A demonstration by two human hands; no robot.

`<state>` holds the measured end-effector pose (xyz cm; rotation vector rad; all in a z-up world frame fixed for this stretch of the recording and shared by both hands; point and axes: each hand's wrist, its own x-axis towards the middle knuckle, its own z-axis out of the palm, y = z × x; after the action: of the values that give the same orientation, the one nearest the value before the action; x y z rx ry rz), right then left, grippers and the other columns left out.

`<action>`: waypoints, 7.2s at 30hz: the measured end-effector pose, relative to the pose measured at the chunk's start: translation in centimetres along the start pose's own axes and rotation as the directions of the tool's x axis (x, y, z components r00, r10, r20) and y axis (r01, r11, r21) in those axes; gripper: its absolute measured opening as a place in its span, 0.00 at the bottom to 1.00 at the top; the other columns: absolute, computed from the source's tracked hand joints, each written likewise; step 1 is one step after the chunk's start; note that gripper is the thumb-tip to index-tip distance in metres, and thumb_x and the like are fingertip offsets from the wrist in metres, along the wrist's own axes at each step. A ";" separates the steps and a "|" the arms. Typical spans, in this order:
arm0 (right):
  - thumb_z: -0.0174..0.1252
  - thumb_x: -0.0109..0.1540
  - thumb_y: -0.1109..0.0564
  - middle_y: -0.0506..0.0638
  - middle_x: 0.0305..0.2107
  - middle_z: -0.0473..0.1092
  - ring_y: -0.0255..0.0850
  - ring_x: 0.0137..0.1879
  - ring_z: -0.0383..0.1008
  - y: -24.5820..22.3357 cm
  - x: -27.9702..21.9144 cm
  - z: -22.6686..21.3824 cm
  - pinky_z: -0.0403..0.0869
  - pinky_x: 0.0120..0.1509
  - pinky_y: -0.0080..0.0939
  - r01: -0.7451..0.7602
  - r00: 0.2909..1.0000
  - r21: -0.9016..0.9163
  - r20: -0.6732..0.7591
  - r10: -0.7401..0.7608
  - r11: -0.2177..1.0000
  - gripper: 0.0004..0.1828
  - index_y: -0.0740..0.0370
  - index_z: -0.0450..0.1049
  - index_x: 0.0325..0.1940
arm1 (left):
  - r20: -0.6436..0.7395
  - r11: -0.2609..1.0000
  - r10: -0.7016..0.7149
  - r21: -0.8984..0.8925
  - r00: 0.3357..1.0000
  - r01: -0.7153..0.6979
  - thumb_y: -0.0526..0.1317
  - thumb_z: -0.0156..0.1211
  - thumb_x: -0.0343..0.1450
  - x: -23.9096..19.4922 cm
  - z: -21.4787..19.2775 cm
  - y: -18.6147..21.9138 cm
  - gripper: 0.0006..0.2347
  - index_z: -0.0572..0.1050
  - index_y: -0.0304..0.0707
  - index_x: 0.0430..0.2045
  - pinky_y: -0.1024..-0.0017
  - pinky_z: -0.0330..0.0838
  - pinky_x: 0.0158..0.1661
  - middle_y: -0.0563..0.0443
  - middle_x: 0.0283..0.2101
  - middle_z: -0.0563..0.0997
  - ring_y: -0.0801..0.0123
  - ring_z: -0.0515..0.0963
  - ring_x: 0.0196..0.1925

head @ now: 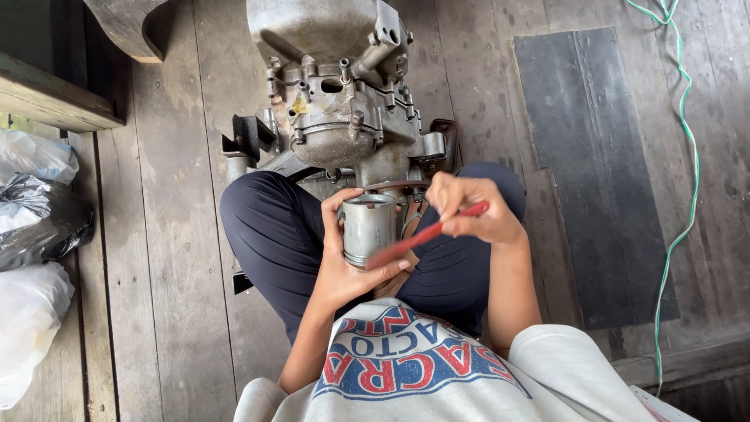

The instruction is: Cleaning an engine piston by scrubbing it with a brush.

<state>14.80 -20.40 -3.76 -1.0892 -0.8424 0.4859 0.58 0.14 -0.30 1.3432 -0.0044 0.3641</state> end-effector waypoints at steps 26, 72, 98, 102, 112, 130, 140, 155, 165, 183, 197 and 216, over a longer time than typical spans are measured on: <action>0.65 0.57 0.65 0.47 0.14 0.62 0.42 0.35 0.62 2.0 0.2 -1.2 0.67 0.49 0.46 0.116 0.978 -0.016 -0.175 -0.117 0.993 0.09 0.64 0.70 0.27 | -0.051 0.997 -0.068 0.019 0.996 0.069 0.36 0.83 0.51 0.6 -0.6 -0.9 0.42 0.59 0.37 0.58 0.49 0.66 0.58 0.35 0.50 0.78 0.49 0.79 0.53; 0.72 0.56 0.54 0.44 0.14 0.64 0.39 0.35 0.63 -0.3 -2.7 -2.0 0.65 0.50 0.44 0.025 0.987 0.183 0.149 -0.052 0.983 0.16 0.60 0.70 0.27 | 0.038 0.998 0.000 0.069 0.999 -0.003 0.34 0.78 0.57 -2.6 5.0 3.6 0.37 0.59 0.41 0.58 0.48 0.68 0.55 0.35 0.49 0.74 0.50 0.78 0.53; 0.73 0.53 0.56 0.47 0.17 0.64 0.41 0.34 0.64 0.8 -0.6 1.6 0.67 0.51 0.46 0.058 0.969 0.278 0.216 -0.121 0.959 0.15 0.63 0.71 0.25 | -0.019 0.993 -0.028 0.113 0.999 0.030 0.38 0.79 0.56 -4.8 3.6 4.0 0.37 0.60 0.40 0.56 0.49 0.71 0.50 0.31 0.47 0.75 0.47 0.78 0.50; 0.72 0.53 0.58 0.48 0.16 0.64 0.41 0.34 0.65 1.5 -0.8 0.8 0.67 0.52 0.48 0.099 0.967 0.295 0.195 -0.161 0.950 0.14 0.63 0.71 0.25 | -0.045 0.992 -0.031 0.120 0.999 0.036 0.37 0.80 0.56 -5.3 3.3 4.1 0.37 0.61 0.41 0.56 0.48 0.72 0.49 0.30 0.45 0.76 0.45 0.79 0.48; 0.71 0.54 0.56 0.47 0.15 0.63 0.40 0.34 0.64 2.0 -0.5 -0.1 0.65 0.52 0.47 0.101 0.975 0.292 0.161 -0.153 0.951 0.14 0.61 0.70 0.26 | -0.067 0.993 -0.018 0.118 0.998 0.025 0.38 0.81 0.54 -4.2 2.9 4.2 0.37 0.61 0.43 0.56 0.46 0.71 0.49 0.30 0.45 0.77 0.45 0.80 0.47; 0.68 0.55 0.56 0.47 0.13 0.61 0.41 0.34 0.62 2.6 -0.6 -5.2 0.65 0.53 0.49 0.102 0.992 0.329 0.031 -0.119 0.939 0.14 0.61 0.67 0.28 | -0.070 0.976 0.035 0.218 0.997 -0.019 0.39 0.84 0.50 -0.2 6.9 1.3 0.40 0.62 0.41 0.56 0.49 0.70 0.53 0.32 0.48 0.77 0.42 0.80 0.50; 0.49 0.69 0.34 0.38 0.14 0.58 0.35 0.36 0.59 3.2 -0.1 -5.5 0.63 0.55 0.45 0.282 0.953 0.439 -0.027 -0.301 0.853 0.22 0.53 0.69 0.36 | -0.045 0.972 0.194 0.147 0.980 -0.186 0.34 0.84 0.54 2.4 9.8 1.1 0.41 0.59 0.36 0.58 0.57 0.69 0.57 0.41 0.49 0.72 0.59 0.77 0.49; 0.58 0.67 0.41 0.46 0.14 0.62 0.39 0.37 0.62 3.3 1.2 -0.2 0.66 0.55 0.47 0.234 0.968 0.246 -0.145 -0.203 0.941 0.20 0.59 0.74 0.34 | 0.043 0.998 0.038 0.039 0.998 -0.040 0.36 0.84 0.51 0.0 0.8 1.2 0.43 0.60 0.38 0.59 0.57 0.70 0.57 0.39 0.50 0.76 0.55 0.78 0.54; 0.58 0.63 0.53 0.57 0.13 0.67 0.42 0.33 0.63 1.8 2.2 1.2 0.69 0.56 0.51 0.155 0.969 -0.132 -0.170 -0.177 0.979 0.16 0.69 0.75 0.27 | -0.052 0.995 -0.088 0.051 0.995 0.091 0.36 0.84 0.51 -2.0 -2.3 -0.4 0.42 0.61 0.38 0.58 0.49 0.68 0.56 0.33 0.51 0.76 0.45 0.77 0.54; 0.69 0.54 0.56 0.60 0.15 0.73 0.46 0.31 0.64 1.8 -0.5 -3.8 0.66 0.49 0.50 0.148 0.989 -0.033 0.004 -0.148 0.988 0.14 0.71 0.77 0.28 | -0.017 0.997 -0.070 0.020 0.997 0.071 0.37 0.83 0.50 1.8 1.0 -2.1 0.41 0.62 0.40 0.57 0.48 0.68 0.55 0.36 0.51 0.74 0.46 0.77 0.53; 0.65 0.59 0.56 0.58 0.14 0.71 0.42 0.31 0.63 2.4 0.1 -3.9 0.67 0.52 0.49 0.116 0.991 0.026 -0.076 -0.114 0.993 0.13 0.70 0.76 0.28 | -0.016 0.997 -0.046 0.055 0.999 0.047 0.36 0.83 0.51 2.8 0.9 -1.6 0.42 0.60 0.39 0.58 0.45 0.69 0.53 0.33 0.51 0.72 0.40 0.77 0.52; 0.59 0.64 0.56 0.58 0.16 0.68 0.42 0.34 0.62 2.4 0.3 -4.5 0.68 0.55 0.49 0.080 0.988 0.059 -0.135 -0.072 0.995 0.11 0.68 0.74 0.32 | -0.054 0.999 -0.046 -0.006 0.997 0.046 0.37 0.83 0.51 2.7 0.5 -1.5 0.42 0.59 0.39 0.58 0.48 0.66 0.56 0.34 0.51 0.73 0.44 0.77 0.54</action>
<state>18.62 -21.78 -6.79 -1.0152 -0.7431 0.3698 3.61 0.12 -1.05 1.3260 0.0707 0.3610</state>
